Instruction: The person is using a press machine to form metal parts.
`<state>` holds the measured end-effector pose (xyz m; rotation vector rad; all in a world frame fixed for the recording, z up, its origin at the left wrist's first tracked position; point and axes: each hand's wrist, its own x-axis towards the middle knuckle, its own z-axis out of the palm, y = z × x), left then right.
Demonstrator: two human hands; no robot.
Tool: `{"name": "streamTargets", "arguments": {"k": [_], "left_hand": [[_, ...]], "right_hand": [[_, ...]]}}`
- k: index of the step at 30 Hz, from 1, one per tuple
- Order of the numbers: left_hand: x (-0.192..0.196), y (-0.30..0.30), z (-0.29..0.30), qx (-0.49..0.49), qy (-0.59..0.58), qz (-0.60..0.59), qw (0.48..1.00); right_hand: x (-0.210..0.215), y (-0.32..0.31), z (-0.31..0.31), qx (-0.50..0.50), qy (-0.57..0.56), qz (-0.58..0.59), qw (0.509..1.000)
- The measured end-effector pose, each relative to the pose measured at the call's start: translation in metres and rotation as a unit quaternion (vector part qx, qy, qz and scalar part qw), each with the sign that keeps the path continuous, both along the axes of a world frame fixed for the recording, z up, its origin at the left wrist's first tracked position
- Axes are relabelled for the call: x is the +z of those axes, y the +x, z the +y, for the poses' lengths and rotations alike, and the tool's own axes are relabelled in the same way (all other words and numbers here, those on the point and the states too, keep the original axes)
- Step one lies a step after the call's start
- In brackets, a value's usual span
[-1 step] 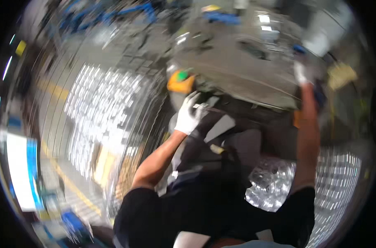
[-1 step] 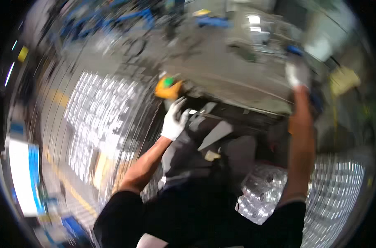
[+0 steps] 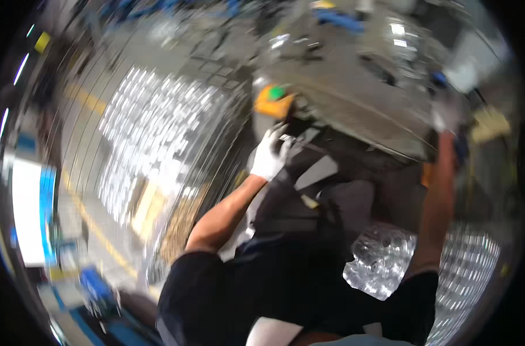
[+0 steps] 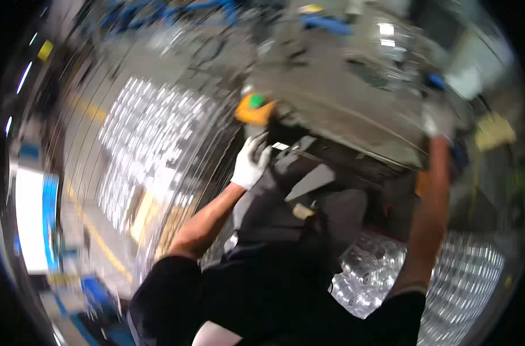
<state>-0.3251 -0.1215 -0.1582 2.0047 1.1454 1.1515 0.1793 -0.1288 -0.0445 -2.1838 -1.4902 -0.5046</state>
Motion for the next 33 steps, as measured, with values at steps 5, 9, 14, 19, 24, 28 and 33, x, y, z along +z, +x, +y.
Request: {"name": "streamTargets", "arguments": {"k": [5, 9, 14, 19, 24, 28, 33], "left_hand": [[-0.036, -0.111, -0.016, 0.208, 0.028, 0.044, 0.977], [-0.078, -0.203, 0.011, 0.339, 0.070, 0.089, 0.934], [-0.164, -0.324, 0.065, 0.517, -0.056, 0.322, 0.791], [-0.203, -0.368, 0.099, 0.491, -0.242, 0.313, 0.776], [-0.207, -0.376, 0.113, 0.531, -0.265, 0.278, 0.755], [-0.208, -0.388, 0.116, 0.527, -0.206, 0.308, 0.765], [-0.190, -0.374, 0.100, 0.509, -0.149, 0.169, 0.831]], "right_hand": [[0.007, -0.057, -0.029, -0.112, 0.028, 0.063, 0.991], [0.022, -0.109, -0.044, -0.065, 0.061, 0.108, 0.990], [0.007, -0.183, -0.024, 0.128, 0.088, 0.262, 0.953], [0.017, -0.196, 0.063, -0.040, 0.083, 0.308, 0.947], [0.026, -0.159, 0.144, -0.041, 0.329, 0.446, 0.831], [0.016, -0.127, 0.184, 0.006, 0.443, 0.532, 0.721], [0.012, -0.153, 0.166, -0.107, 0.469, 0.448, 0.753]]}}
